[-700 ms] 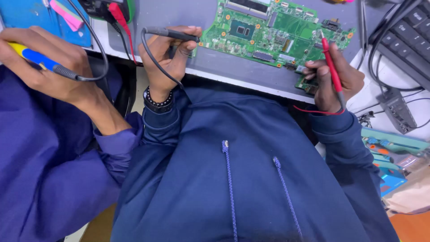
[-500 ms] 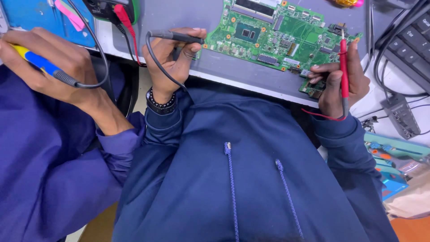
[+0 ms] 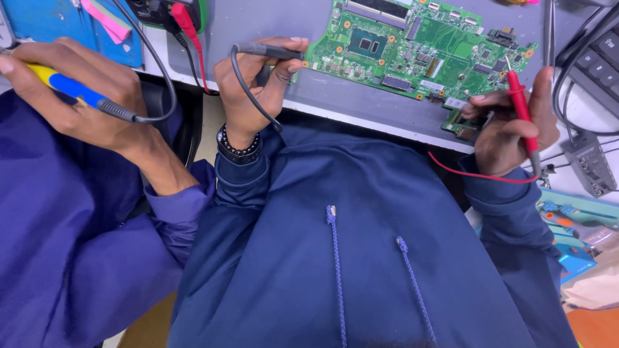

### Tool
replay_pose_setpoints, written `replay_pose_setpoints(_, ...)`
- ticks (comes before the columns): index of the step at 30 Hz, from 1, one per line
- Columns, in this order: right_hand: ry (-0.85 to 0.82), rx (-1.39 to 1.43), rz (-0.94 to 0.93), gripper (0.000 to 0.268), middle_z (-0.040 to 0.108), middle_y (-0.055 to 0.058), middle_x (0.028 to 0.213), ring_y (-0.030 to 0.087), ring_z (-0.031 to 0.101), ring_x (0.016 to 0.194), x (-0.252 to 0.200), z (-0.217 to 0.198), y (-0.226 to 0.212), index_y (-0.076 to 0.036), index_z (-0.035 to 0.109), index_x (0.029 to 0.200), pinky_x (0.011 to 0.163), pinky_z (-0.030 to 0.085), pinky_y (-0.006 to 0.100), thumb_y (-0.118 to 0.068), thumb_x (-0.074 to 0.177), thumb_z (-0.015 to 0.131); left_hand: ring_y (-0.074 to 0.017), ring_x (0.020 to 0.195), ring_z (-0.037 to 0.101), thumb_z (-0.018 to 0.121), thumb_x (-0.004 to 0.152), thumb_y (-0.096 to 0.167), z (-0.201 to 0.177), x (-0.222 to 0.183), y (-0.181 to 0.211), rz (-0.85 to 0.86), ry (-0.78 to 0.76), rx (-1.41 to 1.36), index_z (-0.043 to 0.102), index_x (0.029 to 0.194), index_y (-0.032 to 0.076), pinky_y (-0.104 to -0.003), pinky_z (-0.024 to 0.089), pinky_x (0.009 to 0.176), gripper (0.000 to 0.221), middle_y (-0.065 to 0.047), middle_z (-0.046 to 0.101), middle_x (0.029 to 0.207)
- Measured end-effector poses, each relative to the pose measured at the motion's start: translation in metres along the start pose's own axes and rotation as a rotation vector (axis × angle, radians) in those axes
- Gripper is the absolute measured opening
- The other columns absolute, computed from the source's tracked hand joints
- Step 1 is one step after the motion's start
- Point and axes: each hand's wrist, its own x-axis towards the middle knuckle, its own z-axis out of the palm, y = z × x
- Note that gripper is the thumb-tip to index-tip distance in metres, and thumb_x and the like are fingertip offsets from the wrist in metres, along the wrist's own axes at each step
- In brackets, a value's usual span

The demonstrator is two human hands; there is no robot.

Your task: Testing components on a motherboard using multimeter probes at a repair station

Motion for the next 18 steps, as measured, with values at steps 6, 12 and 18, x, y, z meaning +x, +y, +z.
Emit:
replay_pose_setpoints(6, 0.001, -0.034, -0.084, 0.075, 0.057, 0.045, 0.101, 0.057, 0.062, 0.081, 0.009, 0.012, -0.066, 0.005, 0.056, 0.143, 0.068, 0.058, 0.061, -0.060, 0.108, 0.046, 0.0009, 0.088, 0.064, 0.076, 0.100, 0.015, 0.004, -0.002, 0.001, 0.116, -0.014, 0.069, 0.073, 0.098, 0.011, -0.016, 0.046, 0.086, 0.006, 0.003, 0.070, 0.094)
replay_pose_setpoints(12, 0.142, 0.052, 0.099, 0.044, 0.057, 0.025, 0.080, 0.034, 0.065, 0.075, -0.033, 0.035, -0.093, 0.004, 0.051, 0.119, 0.074, 0.062, 0.045, -0.023, 0.095, 0.078, -0.0028, 0.087, 0.065, 0.076, 0.100, 0.010, 0.007, -0.003, -0.005, 0.058, 0.009, -0.024, 0.074, 0.099, 0.009, -0.016, 0.047, 0.088, 0.003, 0.000, 0.070, 0.094)
replay_pose_setpoints(18, 0.181, 0.150, 0.010, 0.037, 0.062, 0.023, 0.078, 0.035, 0.067, 0.071, -0.044, 0.108, -0.081, -0.001, 0.055, 0.125, 0.067, 0.059, 0.043, -0.034, 0.109, 0.062, -0.0025, 0.079, 0.059, 0.068, 0.099, 0.003, 0.005, 0.002, -0.020, 0.024, -0.027, -0.054, 0.070, 0.095, 0.010, -0.020, 0.042, 0.080, 0.008, 0.002, 0.065, 0.090)
